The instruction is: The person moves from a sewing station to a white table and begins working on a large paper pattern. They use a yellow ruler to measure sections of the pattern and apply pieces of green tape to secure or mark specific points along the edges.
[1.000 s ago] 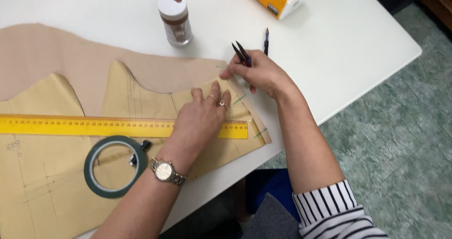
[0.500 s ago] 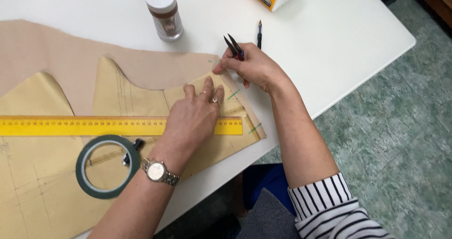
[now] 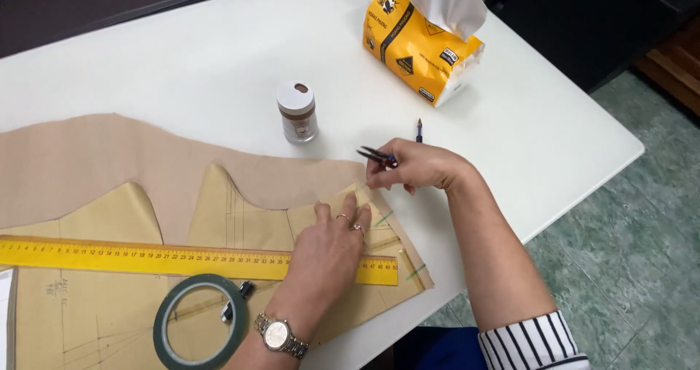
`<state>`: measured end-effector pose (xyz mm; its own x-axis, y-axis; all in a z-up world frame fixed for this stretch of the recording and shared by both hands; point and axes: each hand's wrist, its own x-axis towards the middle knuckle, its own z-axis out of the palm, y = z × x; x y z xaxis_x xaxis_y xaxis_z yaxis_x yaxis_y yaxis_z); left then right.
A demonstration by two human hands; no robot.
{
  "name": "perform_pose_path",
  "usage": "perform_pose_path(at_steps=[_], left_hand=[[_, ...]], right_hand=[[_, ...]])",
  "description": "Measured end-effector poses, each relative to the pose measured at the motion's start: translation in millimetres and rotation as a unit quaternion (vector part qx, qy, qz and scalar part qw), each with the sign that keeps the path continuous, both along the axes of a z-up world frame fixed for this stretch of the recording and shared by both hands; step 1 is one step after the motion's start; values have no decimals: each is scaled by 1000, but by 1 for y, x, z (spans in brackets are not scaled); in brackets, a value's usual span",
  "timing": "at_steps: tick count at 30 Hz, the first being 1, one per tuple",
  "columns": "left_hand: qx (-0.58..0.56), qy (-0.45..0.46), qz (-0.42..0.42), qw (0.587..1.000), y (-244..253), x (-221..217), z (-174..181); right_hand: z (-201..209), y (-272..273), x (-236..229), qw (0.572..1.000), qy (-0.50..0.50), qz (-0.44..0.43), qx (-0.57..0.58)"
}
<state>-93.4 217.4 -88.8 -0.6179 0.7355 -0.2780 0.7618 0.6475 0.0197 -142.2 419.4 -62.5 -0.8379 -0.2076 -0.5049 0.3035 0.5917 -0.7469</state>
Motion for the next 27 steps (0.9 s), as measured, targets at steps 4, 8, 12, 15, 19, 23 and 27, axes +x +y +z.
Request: perform_pose_path(at_steps=[4, 8, 12, 15, 19, 23, 27], left_hand=[[-29, -21, 1, 999, 1, -1, 4], [-42, -29, 7, 999, 1, -1, 4], [-46, -39, 8, 998, 2, -1, 7], [-45, -42, 7, 998, 1, -1, 9], [-45, -48, 11, 998, 2, -2, 8], [-31, -48, 12, 998, 1, -1, 7], [-13, -23, 8, 1000, 0, -1, -1]], right_hand=[[-17, 4, -5, 1000, -8, 0, 4], [-23, 3, -9, 1000, -7, 10, 13], [-22, -2, -10, 999, -6, 4, 32], [-19, -4, -10, 999, -14, -9, 44], [-20, -5, -11, 999, -10, -5, 51], [-17, -9, -11, 997, -12, -1, 70], [-13, -13, -9, 997, -14, -5, 82]])
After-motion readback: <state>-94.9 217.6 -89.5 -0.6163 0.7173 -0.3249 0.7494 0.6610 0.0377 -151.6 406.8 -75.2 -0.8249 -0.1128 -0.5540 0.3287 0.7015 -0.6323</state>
